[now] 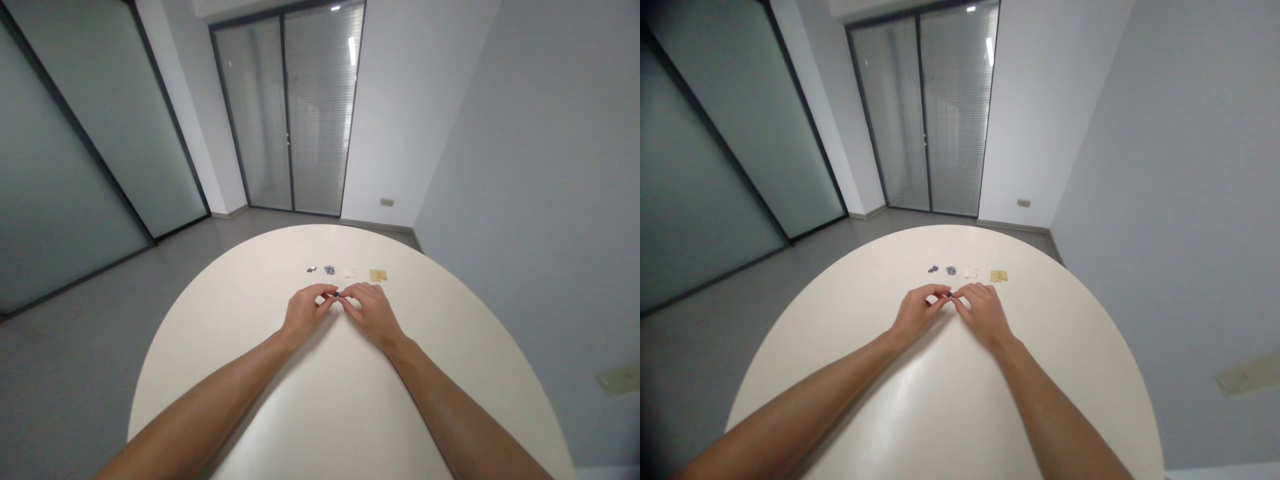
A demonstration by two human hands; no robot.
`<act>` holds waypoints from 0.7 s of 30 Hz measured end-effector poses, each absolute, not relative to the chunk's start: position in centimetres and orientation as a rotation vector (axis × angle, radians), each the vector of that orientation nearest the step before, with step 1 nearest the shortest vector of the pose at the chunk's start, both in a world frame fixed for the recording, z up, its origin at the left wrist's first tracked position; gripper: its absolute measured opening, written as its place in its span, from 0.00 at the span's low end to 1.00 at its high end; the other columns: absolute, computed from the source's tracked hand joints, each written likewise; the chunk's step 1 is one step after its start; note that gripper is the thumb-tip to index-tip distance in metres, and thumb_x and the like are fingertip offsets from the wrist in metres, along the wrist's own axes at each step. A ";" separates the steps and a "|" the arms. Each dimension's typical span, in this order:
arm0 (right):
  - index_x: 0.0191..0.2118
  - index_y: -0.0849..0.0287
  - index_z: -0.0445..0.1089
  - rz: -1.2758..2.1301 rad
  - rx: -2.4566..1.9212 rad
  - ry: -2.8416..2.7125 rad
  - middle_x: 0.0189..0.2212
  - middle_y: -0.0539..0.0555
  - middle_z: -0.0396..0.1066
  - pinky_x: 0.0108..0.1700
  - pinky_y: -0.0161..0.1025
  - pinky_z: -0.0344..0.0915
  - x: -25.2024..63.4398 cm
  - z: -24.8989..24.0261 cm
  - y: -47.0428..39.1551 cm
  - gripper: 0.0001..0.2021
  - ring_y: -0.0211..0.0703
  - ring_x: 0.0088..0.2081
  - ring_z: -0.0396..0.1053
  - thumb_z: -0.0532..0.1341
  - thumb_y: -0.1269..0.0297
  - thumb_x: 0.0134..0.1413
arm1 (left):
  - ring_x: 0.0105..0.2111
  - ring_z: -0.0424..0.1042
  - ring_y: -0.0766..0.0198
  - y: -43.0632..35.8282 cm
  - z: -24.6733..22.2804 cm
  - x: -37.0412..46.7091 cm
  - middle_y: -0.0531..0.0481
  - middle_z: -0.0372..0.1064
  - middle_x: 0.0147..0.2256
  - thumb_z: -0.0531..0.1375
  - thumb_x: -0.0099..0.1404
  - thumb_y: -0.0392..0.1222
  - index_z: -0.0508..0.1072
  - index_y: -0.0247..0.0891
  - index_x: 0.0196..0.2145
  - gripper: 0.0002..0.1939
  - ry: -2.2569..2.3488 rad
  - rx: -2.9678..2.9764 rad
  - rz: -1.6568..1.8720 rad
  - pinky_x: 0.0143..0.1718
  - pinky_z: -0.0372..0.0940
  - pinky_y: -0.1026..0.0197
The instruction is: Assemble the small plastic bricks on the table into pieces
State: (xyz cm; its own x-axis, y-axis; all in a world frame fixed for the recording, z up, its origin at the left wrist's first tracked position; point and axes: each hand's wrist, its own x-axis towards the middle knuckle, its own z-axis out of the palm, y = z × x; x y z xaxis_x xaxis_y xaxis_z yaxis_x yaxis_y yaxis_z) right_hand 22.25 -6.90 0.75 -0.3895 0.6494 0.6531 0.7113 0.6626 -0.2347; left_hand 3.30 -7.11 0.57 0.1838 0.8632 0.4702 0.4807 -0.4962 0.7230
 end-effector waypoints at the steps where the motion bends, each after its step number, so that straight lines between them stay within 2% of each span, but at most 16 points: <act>1: 0.38 0.56 0.71 -0.110 -1.052 -2.133 0.36 0.53 0.77 0.43 0.44 0.57 22.3 0.8 -6.9 0.05 0.46 0.41 0.72 0.59 0.62 0.65 | 0.37 0.76 0.65 -7.1 0.6 3.3 0.53 0.79 0.40 0.61 0.66 0.39 0.78 0.44 0.44 0.10 1.256 2.071 1.239 0.33 0.69 0.66; 21: 0.39 0.56 0.71 -0.107 -1.053 -2.145 0.37 0.53 0.77 0.42 0.44 0.57 22.2 1.1 -7.1 0.07 0.45 0.41 0.72 0.57 0.62 0.66 | 0.39 0.75 0.64 -7.3 0.8 3.0 0.52 0.78 0.41 0.60 0.66 0.37 0.77 0.44 0.44 0.10 1.320 2.185 1.176 0.34 0.70 0.64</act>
State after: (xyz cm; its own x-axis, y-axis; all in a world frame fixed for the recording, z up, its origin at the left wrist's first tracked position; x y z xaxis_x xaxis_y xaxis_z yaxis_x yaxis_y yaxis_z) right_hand 22.21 -7.10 1.13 -0.3960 0.6531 0.6454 0.7142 0.6609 -0.2304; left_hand 3.01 -7.27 0.75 0.2303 0.8463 0.4803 0.5744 -0.5166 0.6349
